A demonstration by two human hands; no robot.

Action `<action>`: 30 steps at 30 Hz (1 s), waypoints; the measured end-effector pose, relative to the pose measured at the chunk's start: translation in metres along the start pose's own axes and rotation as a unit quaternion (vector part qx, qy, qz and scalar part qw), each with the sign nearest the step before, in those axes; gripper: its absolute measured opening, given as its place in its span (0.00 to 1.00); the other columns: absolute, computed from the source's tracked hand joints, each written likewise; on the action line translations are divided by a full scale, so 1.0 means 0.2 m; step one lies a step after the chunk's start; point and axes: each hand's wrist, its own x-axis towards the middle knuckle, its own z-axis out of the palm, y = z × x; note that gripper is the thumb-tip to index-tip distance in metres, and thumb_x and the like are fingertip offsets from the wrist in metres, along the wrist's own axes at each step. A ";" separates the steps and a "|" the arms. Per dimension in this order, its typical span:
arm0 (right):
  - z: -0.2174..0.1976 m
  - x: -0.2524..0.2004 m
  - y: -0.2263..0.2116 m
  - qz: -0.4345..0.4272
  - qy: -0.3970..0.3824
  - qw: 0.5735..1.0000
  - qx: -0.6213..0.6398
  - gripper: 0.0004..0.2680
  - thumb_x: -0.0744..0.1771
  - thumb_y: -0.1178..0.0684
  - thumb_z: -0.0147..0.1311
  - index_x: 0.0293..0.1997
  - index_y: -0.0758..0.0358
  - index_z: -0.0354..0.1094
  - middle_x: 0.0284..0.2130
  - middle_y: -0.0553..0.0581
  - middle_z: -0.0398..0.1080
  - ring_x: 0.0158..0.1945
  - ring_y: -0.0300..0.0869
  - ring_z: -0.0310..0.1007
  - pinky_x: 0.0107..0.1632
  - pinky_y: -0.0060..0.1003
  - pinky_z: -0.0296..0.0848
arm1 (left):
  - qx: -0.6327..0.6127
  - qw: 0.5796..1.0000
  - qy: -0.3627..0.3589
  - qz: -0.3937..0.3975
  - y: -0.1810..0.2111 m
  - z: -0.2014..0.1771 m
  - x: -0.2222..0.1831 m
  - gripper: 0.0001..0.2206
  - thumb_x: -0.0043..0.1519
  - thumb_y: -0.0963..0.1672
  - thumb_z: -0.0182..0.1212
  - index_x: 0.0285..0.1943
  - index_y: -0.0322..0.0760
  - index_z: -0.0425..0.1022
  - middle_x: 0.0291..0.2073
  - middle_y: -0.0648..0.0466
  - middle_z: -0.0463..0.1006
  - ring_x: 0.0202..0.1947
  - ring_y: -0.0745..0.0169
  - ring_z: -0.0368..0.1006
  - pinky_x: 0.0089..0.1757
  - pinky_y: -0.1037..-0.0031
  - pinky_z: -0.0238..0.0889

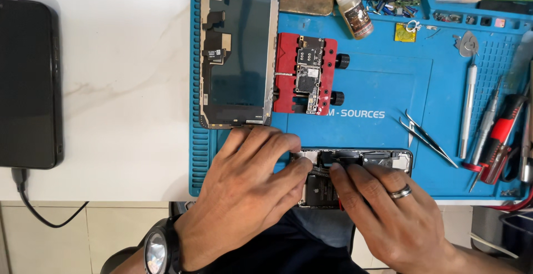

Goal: The person works on a disassembled smartphone, using hands to peel back and reposition internal components and shielding. The person repeatedly adjusts small parts inside the phone chassis on a blue work mat.

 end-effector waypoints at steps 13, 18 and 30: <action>0.05 0.03 -0.11 0.186 0.120 0.944 0.245 0.12 0.66 0.55 0.69 0.50 0.74 0.78 0.45 0.69 0.81 0.45 0.54 0.83 0.49 0.46 0.77 | -0.006 1.000 -0.019 -0.005 -0.01 0.00 -0.01 0.09 0.67 0.40 0.69 0.53 0.38 0.75 0.56 0.47 0.74 0.54 0.44 0.70 0.49 0.56 0.59; 0.04 0.08 -0.12 0.213 0.150 0.930 0.260 0.07 0.67 0.61 0.66 0.47 0.76 0.79 0.42 0.70 0.81 0.43 0.53 0.83 0.50 0.42 0.78 | -0.012 1.000 -0.019 0.001 -0.01 -0.01 -0.01 0.09 0.68 0.40 0.69 0.54 0.36 0.76 0.55 0.46 0.73 0.54 0.44 0.71 0.50 0.56 0.61; 0.09 0.04 -0.11 0.169 0.115 0.964 0.170 0.08 0.70 0.61 0.64 0.55 0.67 0.79 0.45 0.63 0.78 0.43 0.55 0.75 0.50 0.47 0.75 | -0.045 0.999 -0.030 0.004 -0.02 -0.04 0.00 0.07 0.68 0.37 0.66 0.53 0.33 0.76 0.55 0.46 0.74 0.54 0.43 0.71 0.51 0.54 0.61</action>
